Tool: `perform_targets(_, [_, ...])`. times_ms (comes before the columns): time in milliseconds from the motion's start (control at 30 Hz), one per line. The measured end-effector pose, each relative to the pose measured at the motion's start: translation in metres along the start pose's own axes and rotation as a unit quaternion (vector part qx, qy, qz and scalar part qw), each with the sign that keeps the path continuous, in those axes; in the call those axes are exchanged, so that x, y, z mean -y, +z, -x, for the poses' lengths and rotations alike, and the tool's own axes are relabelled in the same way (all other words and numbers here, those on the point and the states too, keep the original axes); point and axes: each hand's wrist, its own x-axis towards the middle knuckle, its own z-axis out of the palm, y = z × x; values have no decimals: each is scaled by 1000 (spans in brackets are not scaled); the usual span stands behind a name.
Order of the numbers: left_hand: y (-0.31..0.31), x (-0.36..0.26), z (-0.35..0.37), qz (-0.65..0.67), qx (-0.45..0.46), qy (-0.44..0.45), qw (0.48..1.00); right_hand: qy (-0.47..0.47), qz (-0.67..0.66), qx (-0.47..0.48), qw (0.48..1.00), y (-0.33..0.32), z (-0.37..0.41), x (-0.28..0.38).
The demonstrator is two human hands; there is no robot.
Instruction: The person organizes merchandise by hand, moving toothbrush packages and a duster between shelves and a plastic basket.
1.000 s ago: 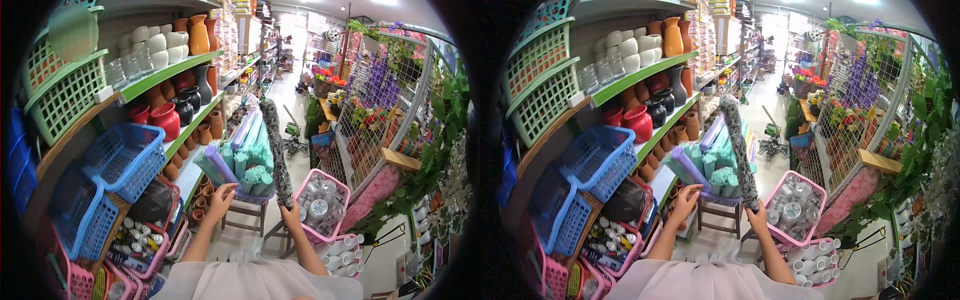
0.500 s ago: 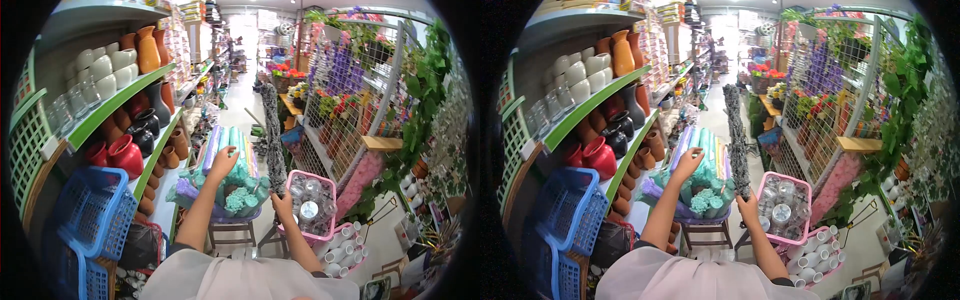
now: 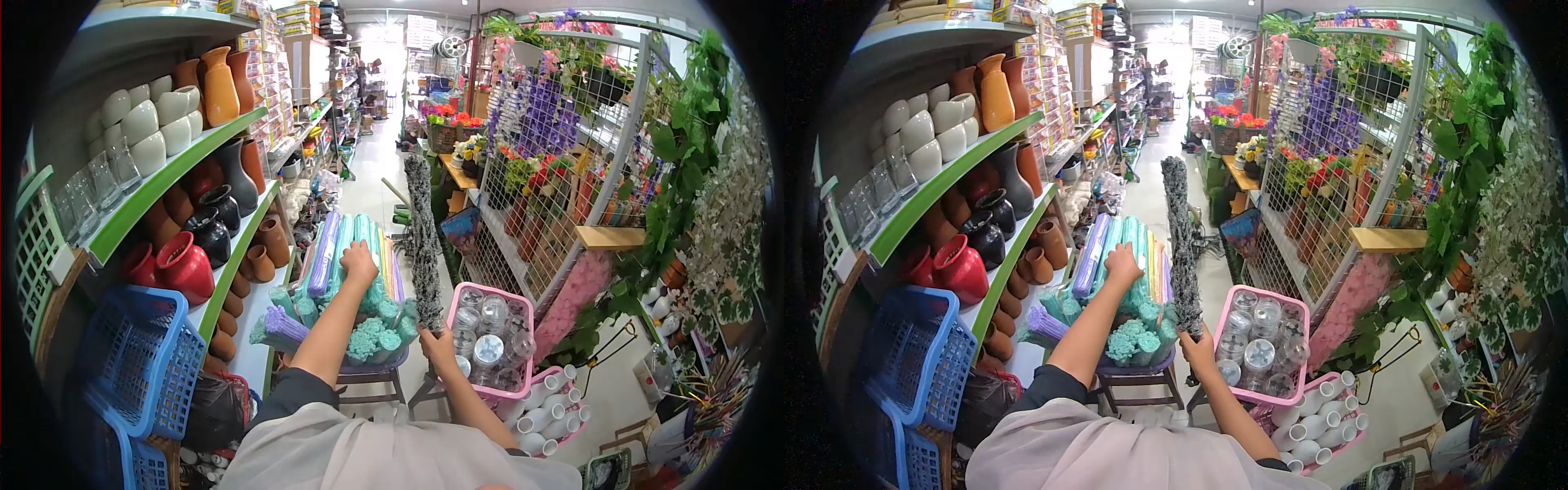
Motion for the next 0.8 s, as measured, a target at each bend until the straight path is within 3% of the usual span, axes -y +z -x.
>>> perform_targets(200, [-3,4,-3,73,-11,-21,997,-8,6,-1,1000,-1,-1,-2])
perform_targets(300, [-3,21,-24,176,2,-35,984,-13,5,3,1000,-1,-3,-3])
perform_targets(367, [-3,41,-41,392,157,33,906,-5,-8,8,1000,-3,-1,0])
perform_targets(433, [-6,45,-29,436,136,21,889,14,-13,19,1000,-4,-1,4])
perform_targets(567, [-8,69,-16,517,62,102,848,19,1,60,998,-10,-4,9])
perform_targets(633, [-62,56,56,756,163,70,630,13,5,68,998,-14,-7,3])
perform_targets(667, [-64,57,64,759,154,65,629,8,4,63,998,-15,-5,6])
perform_targets(733, [-73,63,79,876,140,77,455,4,-8,61,998,-18,-2,12])
perform_targets(767, [-76,69,88,878,127,76,455,5,-6,74,997,-20,1,16])
perform_targets(800, [-76,77,101,902,168,103,385,7,-19,69,997,-23,6,19])
